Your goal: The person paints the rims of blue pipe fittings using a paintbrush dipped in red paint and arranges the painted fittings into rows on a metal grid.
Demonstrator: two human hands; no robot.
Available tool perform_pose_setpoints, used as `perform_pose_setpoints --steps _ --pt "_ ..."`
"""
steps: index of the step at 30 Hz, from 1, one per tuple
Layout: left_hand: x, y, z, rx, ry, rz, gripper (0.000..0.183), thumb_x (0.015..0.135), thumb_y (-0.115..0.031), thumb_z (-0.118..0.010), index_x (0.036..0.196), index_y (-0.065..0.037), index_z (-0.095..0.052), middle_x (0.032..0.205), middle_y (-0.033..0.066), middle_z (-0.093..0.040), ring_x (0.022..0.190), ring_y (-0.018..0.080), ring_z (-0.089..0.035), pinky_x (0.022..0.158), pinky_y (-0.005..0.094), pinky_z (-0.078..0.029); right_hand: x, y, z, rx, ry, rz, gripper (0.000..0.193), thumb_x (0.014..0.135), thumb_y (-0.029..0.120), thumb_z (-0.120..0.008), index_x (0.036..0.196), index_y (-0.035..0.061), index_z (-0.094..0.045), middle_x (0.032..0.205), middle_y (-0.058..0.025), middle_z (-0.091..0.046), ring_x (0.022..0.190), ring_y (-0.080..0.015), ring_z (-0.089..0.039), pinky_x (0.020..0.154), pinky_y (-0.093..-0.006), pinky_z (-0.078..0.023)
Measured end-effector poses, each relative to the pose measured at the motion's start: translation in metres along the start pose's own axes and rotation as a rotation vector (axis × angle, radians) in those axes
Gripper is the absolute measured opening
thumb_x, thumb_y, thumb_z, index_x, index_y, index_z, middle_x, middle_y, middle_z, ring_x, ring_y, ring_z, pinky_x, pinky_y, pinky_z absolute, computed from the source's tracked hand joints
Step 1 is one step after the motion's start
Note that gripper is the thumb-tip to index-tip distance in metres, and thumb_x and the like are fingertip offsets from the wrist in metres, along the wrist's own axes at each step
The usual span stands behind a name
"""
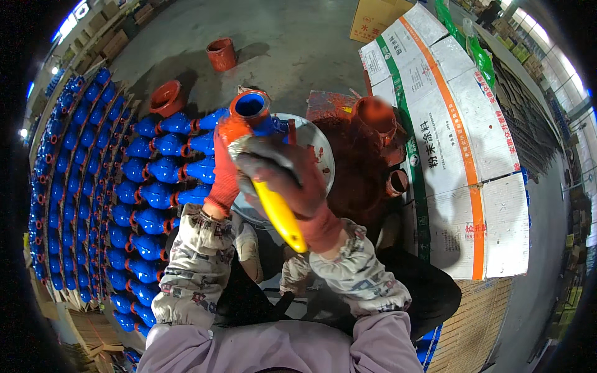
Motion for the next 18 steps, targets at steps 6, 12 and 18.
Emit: perform_pose_setpoints --steps 6,12,18 --pt "-0.005 -0.039 0.002 0.192 0.048 -0.17 0.058 0.067 -0.022 -0.081 0.115 0.0 -0.054 0.109 0.0167 -0.061 0.104 0.0356 -0.056 0.09 0.0411 -0.046 -0.008 0.005 -0.005 -0.538 0.168 0.24 0.039 0.073 0.01 -0.074 0.11 0.0123 -0.063 0.119 -0.0115 -0.06 0.107 -0.0329 -0.059 0.091 -0.044 -0.046" --pt "0.003 -0.032 -0.019 -0.151 0.334 0.229 0.064 0.066 -0.016 -0.086 0.119 -0.001 -0.055 0.108 0.009 -0.063 0.099 0.0176 -0.06 0.086 0.0339 -0.049 0.005 0.0 0.054 -0.489 -0.035 0.084 0.029 0.077 -0.002 -0.069 0.105 0.0049 -0.064 0.109 -0.0116 -0.063 0.096 -0.0218 -0.063 0.086 -0.0309 -0.05" --pt "0.002 -0.047 -0.018 -0.083 0.22 -0.101 0.068 0.066 -0.012 -0.085 0.123 -0.002 -0.051 0.111 0.0098 -0.062 0.103 0.0198 -0.059 0.089 0.0343 -0.049 -0.004 -0.013 0.072 -0.237 -0.173 -0.143 0.028 0.079 -0.004 -0.065 0.107 0.0008 -0.063 0.109 -0.0113 -0.063 0.097 -0.0192 -0.062 0.082 -0.0295 -0.05"
Point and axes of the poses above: each hand's wrist, its own x-axis towards the middle knuckle, its own z-axis out of the back of the hand, y = z × x, the point moved 10 cm from there along x, towards the middle knuckle
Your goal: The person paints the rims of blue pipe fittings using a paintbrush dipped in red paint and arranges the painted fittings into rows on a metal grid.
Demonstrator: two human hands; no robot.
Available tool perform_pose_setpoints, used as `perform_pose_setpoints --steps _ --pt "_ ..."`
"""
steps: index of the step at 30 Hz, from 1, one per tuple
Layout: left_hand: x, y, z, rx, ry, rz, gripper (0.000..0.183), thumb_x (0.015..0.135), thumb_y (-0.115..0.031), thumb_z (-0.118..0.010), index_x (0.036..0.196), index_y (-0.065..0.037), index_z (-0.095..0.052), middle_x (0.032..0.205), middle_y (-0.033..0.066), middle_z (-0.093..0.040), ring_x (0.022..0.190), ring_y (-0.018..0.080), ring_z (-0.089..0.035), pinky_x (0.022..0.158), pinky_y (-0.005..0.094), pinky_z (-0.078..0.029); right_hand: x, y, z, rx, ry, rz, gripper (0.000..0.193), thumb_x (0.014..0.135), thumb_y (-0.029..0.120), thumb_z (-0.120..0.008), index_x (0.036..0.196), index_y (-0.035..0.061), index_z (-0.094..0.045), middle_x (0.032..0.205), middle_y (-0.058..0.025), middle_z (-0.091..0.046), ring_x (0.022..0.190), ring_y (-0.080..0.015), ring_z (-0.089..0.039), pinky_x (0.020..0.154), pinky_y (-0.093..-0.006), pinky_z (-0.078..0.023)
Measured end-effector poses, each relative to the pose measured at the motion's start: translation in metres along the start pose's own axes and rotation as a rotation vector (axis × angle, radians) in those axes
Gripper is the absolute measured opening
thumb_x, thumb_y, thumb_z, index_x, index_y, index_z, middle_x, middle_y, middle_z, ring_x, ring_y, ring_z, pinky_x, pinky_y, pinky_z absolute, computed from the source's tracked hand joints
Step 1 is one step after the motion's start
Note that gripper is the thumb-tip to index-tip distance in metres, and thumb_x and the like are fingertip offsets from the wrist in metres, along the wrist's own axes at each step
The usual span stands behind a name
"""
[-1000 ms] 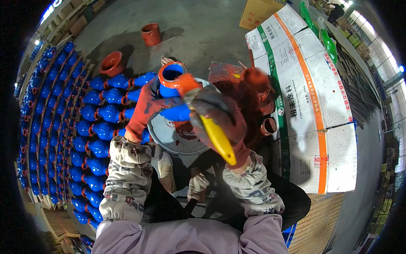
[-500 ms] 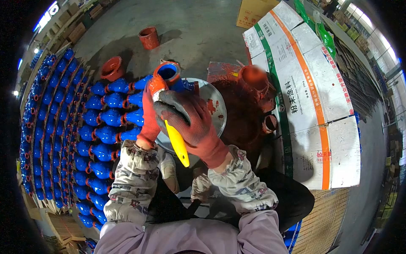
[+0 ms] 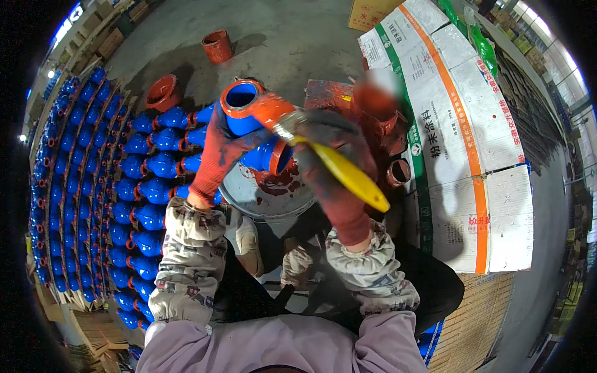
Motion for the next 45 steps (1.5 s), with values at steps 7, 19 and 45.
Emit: perform_pose_setpoints --steps 7,19,45 --pt "-0.013 0.044 0.022 0.053 -0.226 0.283 0.068 0.068 -0.008 -0.08 0.125 0.0 -0.044 0.116 0.0121 -0.056 0.11 0.022 -0.056 0.093 0.0336 -0.047 -0.007 0.044 -0.066 0.007 0.191 0.39 0.039 0.071 0.0 -0.076 0.106 0.008 -0.062 0.114 -0.0122 -0.061 0.097 -0.0269 -0.064 0.08 -0.0356 -0.052" --pt "-0.005 0.017 -0.003 -0.153 0.102 0.222 0.065 0.071 -0.006 -0.081 0.126 -0.001 -0.047 0.119 0.0083 -0.06 0.106 0.0159 -0.059 0.093 0.0321 -0.048 0.006 -0.002 0.006 -0.042 0.006 0.036 0.022 0.079 -0.002 -0.064 0.101 0.0005 -0.065 0.106 -0.0128 -0.063 0.095 -0.0203 -0.061 0.084 -0.0302 -0.049" --pt "-0.006 0.019 -0.005 -0.196 0.103 0.331 0.06 0.07 -0.002 -0.082 0.122 -0.001 -0.051 0.114 0.0072 -0.064 0.1 0.0161 -0.062 0.09 0.0337 -0.052 0.022 -0.016 0.004 0.049 0.017 0.099 0.023 0.073 0.0 -0.073 0.095 0.0062 -0.067 0.1 -0.0061 -0.068 0.089 -0.0188 -0.065 0.079 -0.0296 -0.052"
Point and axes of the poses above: each hand's wrist, its own x-axis towards the middle knuckle, its own z-axis out of the back of the hand, y = z × x, the point moved 10 cm from there along x, towards the middle knuckle
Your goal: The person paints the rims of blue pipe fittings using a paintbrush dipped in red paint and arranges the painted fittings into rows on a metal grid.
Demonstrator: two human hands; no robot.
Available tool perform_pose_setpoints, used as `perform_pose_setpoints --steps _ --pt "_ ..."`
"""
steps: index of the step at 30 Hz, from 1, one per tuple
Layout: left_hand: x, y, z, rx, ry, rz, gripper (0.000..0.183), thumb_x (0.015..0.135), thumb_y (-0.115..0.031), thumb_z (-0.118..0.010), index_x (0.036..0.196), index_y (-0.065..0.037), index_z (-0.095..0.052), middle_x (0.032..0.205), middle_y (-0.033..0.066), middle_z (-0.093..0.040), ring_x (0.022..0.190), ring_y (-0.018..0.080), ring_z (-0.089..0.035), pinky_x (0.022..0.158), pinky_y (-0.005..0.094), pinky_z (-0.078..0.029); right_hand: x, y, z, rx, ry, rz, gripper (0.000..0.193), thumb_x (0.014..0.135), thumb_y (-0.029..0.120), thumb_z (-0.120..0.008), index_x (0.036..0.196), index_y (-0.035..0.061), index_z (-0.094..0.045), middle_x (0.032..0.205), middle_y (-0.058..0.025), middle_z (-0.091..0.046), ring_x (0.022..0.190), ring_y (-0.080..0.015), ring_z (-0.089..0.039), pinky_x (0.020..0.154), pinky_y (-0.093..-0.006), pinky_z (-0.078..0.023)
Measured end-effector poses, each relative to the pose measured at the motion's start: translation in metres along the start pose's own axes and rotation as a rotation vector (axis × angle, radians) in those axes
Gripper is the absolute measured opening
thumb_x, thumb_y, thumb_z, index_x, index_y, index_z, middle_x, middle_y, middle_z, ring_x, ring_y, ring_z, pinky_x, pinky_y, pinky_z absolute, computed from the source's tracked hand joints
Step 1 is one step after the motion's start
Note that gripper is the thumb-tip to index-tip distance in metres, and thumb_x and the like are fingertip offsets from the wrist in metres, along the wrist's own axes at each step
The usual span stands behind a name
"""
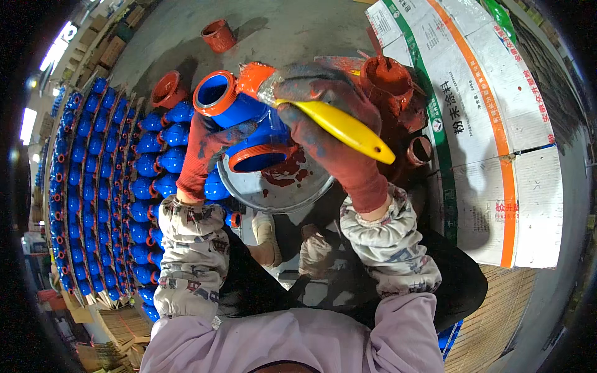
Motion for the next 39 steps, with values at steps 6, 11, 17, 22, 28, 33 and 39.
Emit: perform_pose_setpoints --steps 6,11,17,22,28,33,39 --pt "-0.004 0.007 0.007 0.093 0.026 0.087 0.05 0.072 -0.002 -0.079 0.116 0.0 -0.056 0.105 0.0067 -0.067 0.095 0.0157 -0.064 0.086 0.0327 -0.053 -0.009 -0.002 0.012 0.063 -0.04 -0.132 0.022 0.073 0.001 -0.075 0.093 0.0035 -0.066 0.093 -0.0074 -0.069 0.08 -0.0142 -0.065 0.074 -0.0262 -0.051" --pt "-0.007 0.016 0.012 -0.235 0.139 0.036 0.05 0.079 -0.002 -0.072 0.124 -0.001 -0.05 0.116 0.0095 -0.063 0.104 0.0196 -0.062 0.089 0.0363 -0.053 -0.015 0.023 -0.032 0.474 0.124 0.099 0.029 0.071 -0.006 -0.073 0.097 0.0021 -0.062 0.108 -0.0131 -0.065 0.094 -0.0228 -0.065 0.081 -0.0314 -0.053" --pt "-0.018 0.014 0.012 -0.027 0.127 0.073 0.06 0.087 0.0 -0.062 0.14 -0.005 -0.033 0.129 0.0139 -0.053 0.112 0.0261 -0.059 0.092 0.0394 -0.052 -0.011 0.007 -0.026 0.344 0.102 0.148 0.03 0.072 -0.005 -0.073 0.098 0.0012 -0.06 0.11 -0.0132 -0.064 0.094 -0.0208 -0.065 0.079 -0.0306 -0.053" --pt "-0.015 0.042 0.02 -0.381 0.053 0.309 0.064 0.085 0.004 -0.064 0.141 -0.005 -0.034 0.127 0.0155 -0.055 0.109 0.023 -0.059 0.09 0.0389 -0.053 0.006 -0.031 0.0 0.146 0.139 -0.077 0.02 0.078 0.003 -0.07 0.094 0.0032 -0.058 0.086 -0.0061 -0.068 0.079 -0.0131 -0.064 0.072 -0.0274 -0.052" --pt "-0.005 0.05 0.028 0.005 0.092 0.293 0.067 0.075 0.001 -0.077 0.132 -0.002 -0.044 0.123 0.0086 -0.058 0.107 0.0175 -0.059 0.091 0.0344 -0.052 0.027 -0.066 0.019 0.512 -0.152 -0.311 0.023 0.08 0.004 -0.067 0.102 0.002 -0.059 0.078 -0.0021 -0.064 0.07 -0.0076 -0.061 0.062 -0.0225 -0.049" --pt "-0.008 0.013 0.005 -0.041 0.052 0.138 0.067 0.071 -0.004 -0.083 0.128 -0.004 -0.048 0.115 0.0035 -0.061 0.101 0.015 -0.058 0.09 0.0323 -0.05 0.039 -0.034 -0.011 0.214 0.04 -0.239 0.025 0.08 0.009 -0.07 0.101 0.0006 -0.06 0.086 -0.0053 -0.066 0.073 -0.0099 -0.063 0.066 -0.0254 -0.051" --pt "-0.004 -0.011 -0.005 0.141 0.036 -0.027 0.065 0.071 -0.011 -0.083 0.127 -0.004 -0.049 0.117 0.0041 -0.058 0.104 0.0146 -0.055 0.093 0.0328 -0.047 0.046 0.035 -0.047 -0.257 0.199 0.233 0.022 0.076 0.011 -0.074 0.092 0.0063 -0.059 0.084 -0.0062 -0.065 0.076 -0.0266 -0.065 0.065 -0.0351 -0.053"
Point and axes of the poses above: each hand's wrist, its own x-axis towards the middle knuckle, its own z-axis out of the back of the hand, y = z × x, the point moved 10 cm from there along x, towards the middle knuckle
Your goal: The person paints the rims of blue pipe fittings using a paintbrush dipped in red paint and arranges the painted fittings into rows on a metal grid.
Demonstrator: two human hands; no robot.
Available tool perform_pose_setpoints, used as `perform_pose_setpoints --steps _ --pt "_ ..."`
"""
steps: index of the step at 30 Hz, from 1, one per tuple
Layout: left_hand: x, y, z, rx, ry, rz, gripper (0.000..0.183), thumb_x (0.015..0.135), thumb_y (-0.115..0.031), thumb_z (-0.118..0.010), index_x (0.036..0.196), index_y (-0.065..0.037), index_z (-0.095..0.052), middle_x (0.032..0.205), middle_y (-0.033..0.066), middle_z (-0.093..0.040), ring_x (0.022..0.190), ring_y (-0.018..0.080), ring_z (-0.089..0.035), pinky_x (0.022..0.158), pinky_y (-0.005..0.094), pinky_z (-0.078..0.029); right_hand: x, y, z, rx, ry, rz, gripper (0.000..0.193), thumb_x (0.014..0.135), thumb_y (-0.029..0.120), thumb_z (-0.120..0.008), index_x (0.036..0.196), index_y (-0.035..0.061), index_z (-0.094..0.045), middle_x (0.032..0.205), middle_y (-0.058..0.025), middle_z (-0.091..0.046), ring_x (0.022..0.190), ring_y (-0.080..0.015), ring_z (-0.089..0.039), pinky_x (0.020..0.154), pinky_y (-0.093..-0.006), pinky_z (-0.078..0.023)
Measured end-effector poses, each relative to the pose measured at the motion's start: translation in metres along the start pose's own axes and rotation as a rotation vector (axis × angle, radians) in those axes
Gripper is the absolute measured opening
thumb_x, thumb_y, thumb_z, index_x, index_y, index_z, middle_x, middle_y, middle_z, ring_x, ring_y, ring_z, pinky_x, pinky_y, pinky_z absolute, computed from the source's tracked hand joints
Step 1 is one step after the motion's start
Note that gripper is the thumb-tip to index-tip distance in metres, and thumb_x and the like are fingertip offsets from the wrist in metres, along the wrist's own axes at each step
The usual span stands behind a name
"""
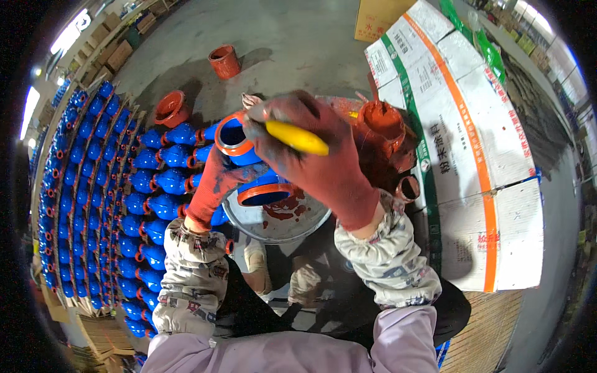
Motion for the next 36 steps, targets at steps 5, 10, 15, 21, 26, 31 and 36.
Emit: perform_pose_setpoints --steps 5,10,15,21,26,31,36 --pt "-0.009 -0.001 0.02 0.442 -0.269 -0.177 0.076 0.066 -0.034 -0.086 0.123 -0.002 -0.047 0.11 0.0147 -0.057 0.099 0.031 -0.058 0.09 0.0383 -0.047 -0.008 0.047 -0.007 -0.181 0.047 0.075 0.019 0.075 0.008 -0.073 0.09 0.0091 -0.062 0.085 -0.0018 -0.062 0.074 -0.0209 -0.062 0.06 -0.0314 -0.05" --pt "-0.01 0.006 0.024 0.543 -0.332 -0.218 0.084 0.06 -0.044 -0.084 0.124 -0.003 -0.047 0.115 0.0205 -0.054 0.108 0.0407 -0.053 0.092 0.0485 -0.043 0.006 0.051 0.0 0.088 0.044 -0.037 0.015 0.082 -0.001 -0.065 0.095 0.0018 -0.057 0.087 -0.0068 -0.063 0.073 -0.0135 -0.059 0.06 -0.0257 -0.049" --pt "-0.006 0.009 0.025 0.493 -0.299 -0.17 0.084 0.06 -0.046 -0.083 0.123 -0.004 -0.048 0.114 0.0194 -0.055 0.107 0.0403 -0.053 0.092 0.0482 -0.043 0.027 0.002 -0.009 0.214 0.065 -0.438 0.011 0.087 -0.002 -0.059 0.098 -0.0016 -0.056 0.085 -0.0056 -0.062 0.071 -0.0099 -0.057 0.061 -0.0229 -0.046" --pt "-0.007 0.006 0.024 0.426 -0.307 -0.113 0.085 0.058 -0.046 -0.084 0.123 -0.004 -0.048 0.111 0.0181 -0.056 0.107 0.0397 -0.053 0.091 0.0493 -0.043 0.048 0.006 -0.045 0.023 0.264 -0.228 0.011 0.085 0.007 -0.062 0.093 0.0002 -0.058 0.08 -0.0056 -0.063 0.073 -0.0103 -0.059 0.066 -0.0268 -0.048" --pt "-0.004 0.013 0.021 0.466 -0.258 -0.096 0.089 0.057 -0.047 -0.083 0.126 -0.005 -0.045 0.113 0.0175 -0.054 0.107 0.0394 -0.054 0.092 0.0494 -0.042 0.054 0.022 -0.065 0.12 0.404 -0.192 0.013 0.082 0.011 -0.066 0.088 0.0025 -0.057 0.079 -0.0064 -0.062 0.072 -0.0166 -0.06 0.065 -0.0294 -0.048" --pt "-0.005 0.011 0.02 0.541 -0.268 -0.159 0.089 0.057 -0.048 -0.083 0.126 -0.005 -0.045 0.113 0.0169 -0.054 0.107 0.0387 -0.053 0.091 0.0492 -0.043 0.049 0.037 -0.074 0.097 0.773 -0.17 0.015 0.081 0.012 -0.067 0.085 0.005 -0.055 0.086 -0.005 -0.063 0.081 -0.0184 -0.062 0.069 -0.0326 -0.049" --pt "-0.006 0.005 0.02 0.426 -0.272 -0.123 0.089 0.056 -0.048 -0.083 0.125 -0.006 -0.046 0.115 0.0165 -0.053 0.109 0.0382 -0.052 0.092 0.0489 -0.043 0.055 0.011 -0.047 0.182 0.757 -0.412 0.016 0.083 0.011 -0.066 0.092 0.0048 -0.055 0.088 -0.0008 -0.057 0.077 -0.0081 -0.054 0.067 -0.025 -0.043"
Point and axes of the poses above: each hand's wrist, its own x-axis towards the middle knuckle, its own z-axis out of the back of the hand, y = z × x, the point moved 10 cm from there along x, towards the middle knuckle
